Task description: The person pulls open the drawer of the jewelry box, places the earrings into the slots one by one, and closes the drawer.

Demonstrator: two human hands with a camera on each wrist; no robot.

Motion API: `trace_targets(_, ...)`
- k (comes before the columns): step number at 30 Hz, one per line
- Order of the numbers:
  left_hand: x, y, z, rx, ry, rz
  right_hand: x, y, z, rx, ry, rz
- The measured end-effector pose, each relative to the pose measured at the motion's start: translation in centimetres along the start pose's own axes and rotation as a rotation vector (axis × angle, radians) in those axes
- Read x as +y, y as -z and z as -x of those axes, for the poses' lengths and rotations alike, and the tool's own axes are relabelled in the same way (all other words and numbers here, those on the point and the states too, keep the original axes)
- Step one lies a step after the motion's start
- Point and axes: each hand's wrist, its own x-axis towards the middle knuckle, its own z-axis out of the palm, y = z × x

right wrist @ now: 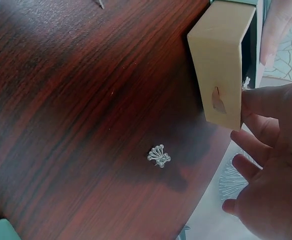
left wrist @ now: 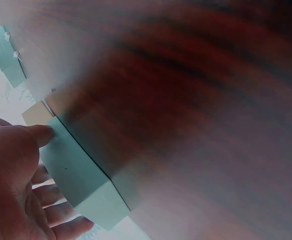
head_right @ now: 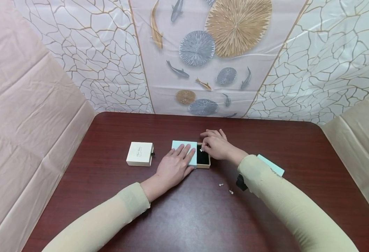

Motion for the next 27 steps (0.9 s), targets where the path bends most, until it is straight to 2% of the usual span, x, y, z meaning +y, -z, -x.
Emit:
trace_targets(11, 0.07, -0.09, 0.0, -0.017, -0.002, -0.002, 0.14, -0.37, 0.27, -0.008, 0.044, -0.046)
trace_targets(19, 0.09, -0.06, 0.01, -0.019, -0.004, -0.006, 0.13, -0.34, 0.42, -0.035, 0.041, -0.059)
trace_targets(27, 0.09, -0.02, 0.03, -0.019, -0.003, -0.003, -0.05, -0.41, 0.53, 0.028, 0.03, -0.006)
